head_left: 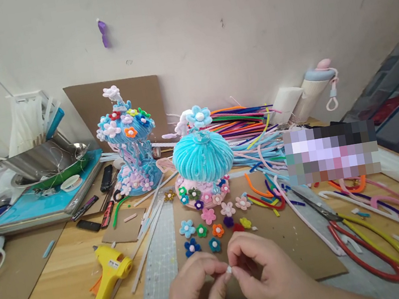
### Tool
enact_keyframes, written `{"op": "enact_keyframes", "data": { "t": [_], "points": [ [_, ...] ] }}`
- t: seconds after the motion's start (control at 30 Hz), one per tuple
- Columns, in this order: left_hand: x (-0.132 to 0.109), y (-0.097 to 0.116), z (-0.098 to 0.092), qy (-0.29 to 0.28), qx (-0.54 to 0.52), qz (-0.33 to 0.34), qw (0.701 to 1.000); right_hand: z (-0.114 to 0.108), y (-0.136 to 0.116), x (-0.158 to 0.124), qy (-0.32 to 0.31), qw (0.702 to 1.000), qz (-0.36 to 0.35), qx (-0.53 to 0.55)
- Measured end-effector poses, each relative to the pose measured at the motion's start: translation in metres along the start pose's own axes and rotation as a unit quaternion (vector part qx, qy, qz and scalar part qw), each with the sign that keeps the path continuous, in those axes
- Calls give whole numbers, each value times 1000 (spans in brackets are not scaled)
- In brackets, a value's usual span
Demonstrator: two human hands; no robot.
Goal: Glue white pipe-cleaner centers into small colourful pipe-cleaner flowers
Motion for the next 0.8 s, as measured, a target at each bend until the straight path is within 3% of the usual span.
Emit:
{"op": "enact_keyframes", "data": {
  "t": [0.13, 0.23, 0.33, 0.43, 0.5, 0.6, 0.7, 0.8],
  "points": [
    [-3, -1, 5, 17, -9, 0, 1000, 4, 2, 3, 16, 999, -2, 32],
    [-7, -4, -2, 29, 13, 12, 999, 4, 0, 4, 14, 995, 23, 91],
    [-9, -9, -32, 95, 124, -1, 988, 3, -2, 5, 8, 985, 59, 163],
    [-8, -14, -81, 144, 309, -71, 937, 0, -2, 7, 28, 979, 71, 188],
    [-7, -15, -112, 138, 431, -123, 883, -2, -2, 9, 48, 978, 71, 188],
    [-9, -17, -141, 59, 536, -170, 825, -5, -4, 9, 66, 979, 64, 183],
    [-15, -23, -146, -15, 567, -195, 800, -6, -7, 7, 64, 980, 63, 177],
    [-22, -32, -143, -33, 586, -199, 785, -6, -8, 6, 67, 979, 67, 182]
  ]
}}
Point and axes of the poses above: each hand's wrist, its own x-axis towards the middle knuckle, its own z-axis out of the palm, y = z × x, the point moved 1 cm from there along x, towards the middle knuckle, and after that the axes turned 11 degrees about z, right-handed, at the moved point
